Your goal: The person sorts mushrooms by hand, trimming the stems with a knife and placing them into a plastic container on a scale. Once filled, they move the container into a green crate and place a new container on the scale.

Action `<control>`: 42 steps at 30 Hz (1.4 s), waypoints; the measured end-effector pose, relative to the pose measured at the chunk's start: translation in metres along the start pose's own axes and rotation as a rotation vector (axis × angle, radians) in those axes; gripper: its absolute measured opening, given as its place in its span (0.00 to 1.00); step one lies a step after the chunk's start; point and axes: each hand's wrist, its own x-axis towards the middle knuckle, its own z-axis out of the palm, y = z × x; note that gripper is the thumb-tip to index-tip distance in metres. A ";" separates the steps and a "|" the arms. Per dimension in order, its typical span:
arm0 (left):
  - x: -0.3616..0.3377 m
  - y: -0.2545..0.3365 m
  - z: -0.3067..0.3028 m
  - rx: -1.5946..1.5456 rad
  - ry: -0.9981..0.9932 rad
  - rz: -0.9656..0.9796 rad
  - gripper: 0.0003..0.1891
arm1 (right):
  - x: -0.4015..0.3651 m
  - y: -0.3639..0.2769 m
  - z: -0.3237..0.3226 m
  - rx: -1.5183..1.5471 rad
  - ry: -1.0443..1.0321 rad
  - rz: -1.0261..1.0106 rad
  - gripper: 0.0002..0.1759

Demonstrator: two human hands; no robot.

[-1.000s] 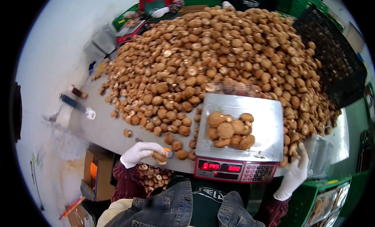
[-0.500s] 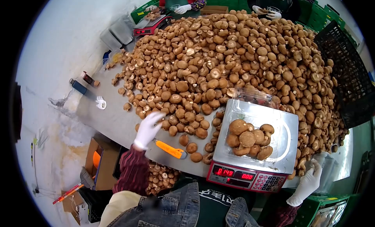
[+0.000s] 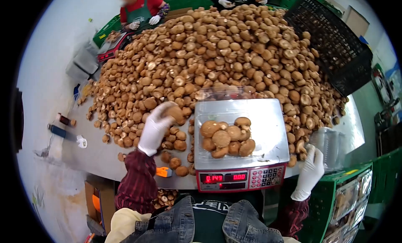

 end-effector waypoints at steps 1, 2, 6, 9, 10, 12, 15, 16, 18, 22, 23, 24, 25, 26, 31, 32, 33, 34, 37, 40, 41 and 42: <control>-0.009 0.014 0.028 -0.034 -0.063 -0.028 0.23 | -0.003 -0.014 0.001 0.035 -0.019 0.037 0.09; -0.011 0.011 0.050 0.152 -0.110 0.236 0.22 | -0.003 -0.010 0.004 0.030 -0.018 0.016 0.08; -0.016 0.019 0.124 0.697 -0.234 0.723 0.23 | -0.009 -0.011 0.007 -0.022 -0.024 -0.033 0.08; -0.011 -0.003 0.150 1.095 -0.225 0.635 0.25 | -0.014 -0.017 0.005 0.004 -0.063 -0.048 0.09; -0.011 -0.003 0.149 1.091 -0.191 0.598 0.25 | -0.015 -0.016 0.003 0.041 -0.064 -0.073 0.09; -0.016 0.010 0.138 0.989 -0.115 0.699 0.24 | -0.012 0.007 -0.001 0.021 -0.096 0.030 0.10; -0.030 0.009 0.103 0.811 0.060 0.702 0.18 | -0.010 0.011 -0.003 0.025 -0.062 0.110 0.09; -0.035 0.007 0.090 0.798 0.152 0.650 0.16 | -0.010 0.006 -0.002 0.028 -0.064 0.115 0.09; -0.039 -0.021 0.057 0.819 0.311 0.500 0.15 | -0.007 -0.007 -0.003 0.196 0.044 0.070 0.10; -0.046 -0.051 0.004 0.876 0.422 0.279 0.15 | 0.000 0.020 -0.012 0.038 -0.026 0.101 0.10; -0.042 -0.057 -0.004 0.872 0.431 0.296 0.15 | 0.000 0.018 -0.012 0.065 -0.024 0.137 0.10; -0.037 -0.065 -0.011 0.864 0.433 0.307 0.15 | 0.000 0.011 -0.007 0.060 0.034 0.166 0.09; -0.030 -0.068 -0.016 0.869 0.408 0.323 0.15 | 0.002 0.011 -0.010 0.053 -0.009 0.146 0.09; -0.017 -0.071 -0.020 0.872 0.386 0.345 0.15 | 0.001 0.014 -0.014 0.049 -0.050 0.123 0.08; 0.055 -0.091 -0.024 1.092 0.300 0.456 0.19 | -0.003 0.006 -0.024 -0.019 0.020 0.167 0.09; 0.062 -0.087 -0.019 1.099 0.255 0.388 0.19 | -0.006 0.002 -0.020 0.001 0.094 0.117 0.08; 0.068 -0.088 -0.015 1.194 0.224 0.327 0.20 | -0.008 0.000 -0.021 0.054 0.102 0.114 0.08; 0.073 -0.088 -0.012 1.289 0.199 0.273 0.20 | -0.008 0.000 -0.022 0.114 0.115 0.106 0.09; 0.080 -0.090 -0.010 1.319 0.145 0.201 0.20 | -0.007 -0.001 -0.028 0.069 0.074 0.142 0.10; 0.077 -0.088 -0.018 0.741 0.182 0.297 0.21 | -0.006 -0.003 -0.028 0.114 0.091 0.156 0.10; 0.073 -0.080 -0.017 0.443 0.132 0.204 0.22 | -0.005 -0.003 -0.025 0.108 0.103 0.170 0.10; 0.065 -0.064 -0.014 0.087 0.089 -0.013 0.22 | -0.005 -0.003 -0.023 0.112 0.093 0.170 0.10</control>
